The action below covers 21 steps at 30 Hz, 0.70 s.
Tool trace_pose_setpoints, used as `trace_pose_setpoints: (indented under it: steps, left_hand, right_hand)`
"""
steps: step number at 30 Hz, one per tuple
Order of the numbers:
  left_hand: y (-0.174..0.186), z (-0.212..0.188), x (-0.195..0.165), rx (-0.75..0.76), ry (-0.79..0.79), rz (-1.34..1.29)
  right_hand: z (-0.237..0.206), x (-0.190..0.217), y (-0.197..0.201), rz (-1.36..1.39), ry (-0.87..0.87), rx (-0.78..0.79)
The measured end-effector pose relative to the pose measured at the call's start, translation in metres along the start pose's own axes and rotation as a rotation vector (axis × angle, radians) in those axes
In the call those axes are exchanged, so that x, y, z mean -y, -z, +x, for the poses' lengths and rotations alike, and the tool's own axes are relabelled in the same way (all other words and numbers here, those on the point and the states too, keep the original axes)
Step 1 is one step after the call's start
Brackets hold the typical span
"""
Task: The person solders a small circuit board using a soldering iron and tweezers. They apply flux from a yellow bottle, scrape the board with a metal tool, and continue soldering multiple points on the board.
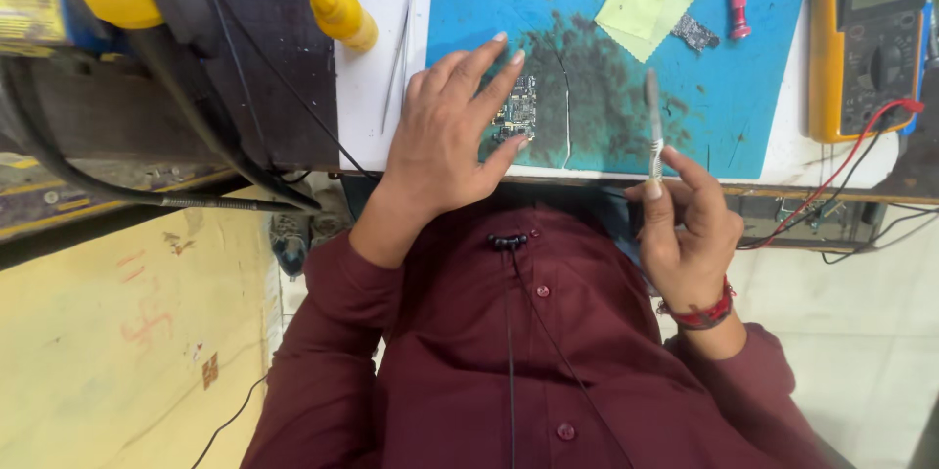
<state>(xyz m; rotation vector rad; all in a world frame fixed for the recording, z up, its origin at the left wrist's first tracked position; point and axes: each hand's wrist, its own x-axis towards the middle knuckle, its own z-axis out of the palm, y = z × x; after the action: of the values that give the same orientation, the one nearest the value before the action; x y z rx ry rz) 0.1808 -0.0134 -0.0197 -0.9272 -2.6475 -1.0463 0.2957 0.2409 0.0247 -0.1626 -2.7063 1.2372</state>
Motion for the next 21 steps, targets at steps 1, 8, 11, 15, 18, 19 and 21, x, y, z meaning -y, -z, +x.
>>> trace_pose_setpoints:
  steps: [1,8,11,15,18,19,21]
  left_hand:
    - [-0.002,-0.003,0.000,-0.014,0.006,-0.006]
    - [0.011,-0.030,0.007,-0.756,-0.001,0.058]
    - [0.017,-0.024,0.026,-0.708,0.322,-0.030]
    - [0.023,-0.004,0.043,-0.558,0.352,0.010]
    - [0.028,-0.001,0.037,-0.464,0.402,-0.095]
    - [0.029,-0.002,0.033,-0.436,0.403,-0.120]
    - [0.032,-0.006,0.026,-0.301,0.181,0.124]
  right_hand:
    - [0.000,-0.002,-0.003,0.050,-0.034,-0.022]
    - [0.000,-0.009,-0.016,-0.011,0.119,0.012]
    - [-0.001,-0.009,-0.021,-0.029,0.125,0.053]
    - [-0.001,-0.009,-0.025,-0.047,0.145,0.068]
    - [-0.001,-0.009,-0.023,-0.041,0.146,0.084]
    - [-0.001,-0.009,-0.023,-0.036,0.146,0.094]
    - [-0.001,-0.010,-0.022,-0.047,0.114,0.118]
